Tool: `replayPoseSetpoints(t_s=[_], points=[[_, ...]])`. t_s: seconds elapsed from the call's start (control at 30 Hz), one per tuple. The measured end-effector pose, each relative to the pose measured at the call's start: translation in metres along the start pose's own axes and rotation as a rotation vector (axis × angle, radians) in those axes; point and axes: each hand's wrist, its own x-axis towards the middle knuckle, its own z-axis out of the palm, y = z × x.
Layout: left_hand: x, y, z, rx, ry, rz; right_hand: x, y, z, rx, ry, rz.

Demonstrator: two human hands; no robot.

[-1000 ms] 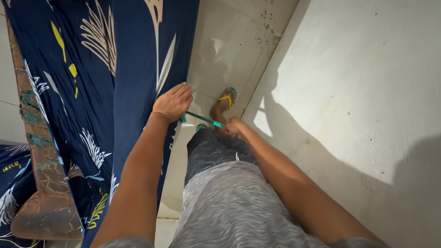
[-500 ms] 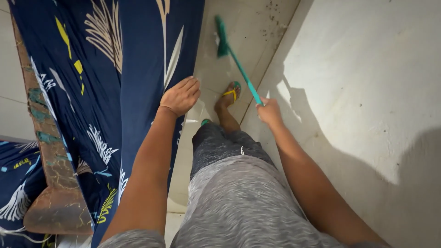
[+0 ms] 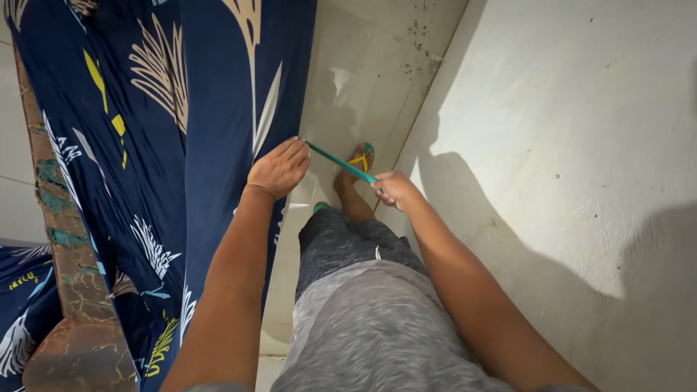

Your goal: The person is using a small broom to sweep dust and debris from under a bed on a tiled floor.

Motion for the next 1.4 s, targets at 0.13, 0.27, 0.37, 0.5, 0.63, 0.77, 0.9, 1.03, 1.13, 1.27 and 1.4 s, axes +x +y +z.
replayPoseSetpoints(t_s=[0.13,0.27,0.37,0.5,0.63,0.77,0.9,1.03,1.13,1.27,1.4], points=[[0.001,0.002,0.002,-0.021,0.021,-0.008,0.025,-0.035,-0.022,-0.022,0.081,0.008],[0.003,0.000,0.000,0.006,0.005,-0.002,0.010,-0.072,-0.035,0.029,0.179,-0.082],[0.004,0.000,-0.002,0.004,-0.011,-0.009,-0.029,-0.093,-0.025,0.018,0.242,-0.194],[0.004,0.003,0.001,0.023,-0.032,-0.022,-0.098,-0.109,-0.011,-0.035,0.315,-0.289],[0.006,0.002,-0.002,0.025,-0.034,-0.014,-0.103,-0.104,-0.042,0.031,0.226,-0.234],[0.006,0.001,0.003,0.025,-0.057,-0.015,-0.076,-0.112,-0.059,-0.028,0.088,-0.067],[0.012,0.000,-0.004,-0.013,-0.075,-0.031,-0.004,-0.114,-0.056,-0.136,0.009,0.123],[0.010,0.008,0.018,-0.072,-0.071,-0.081,0.066,-0.116,-0.059,-0.061,0.011,0.159],[0.024,0.010,0.042,-0.290,-0.037,-0.158,0.108,-0.147,-0.068,0.021,-0.029,0.101],[0.070,0.026,0.047,-0.454,0.014,-0.335,0.112,-0.191,-0.092,0.008,-0.008,0.115],[0.127,0.010,0.029,-0.543,0.143,-0.538,0.111,-0.238,-0.114,0.077,-0.006,0.169]])
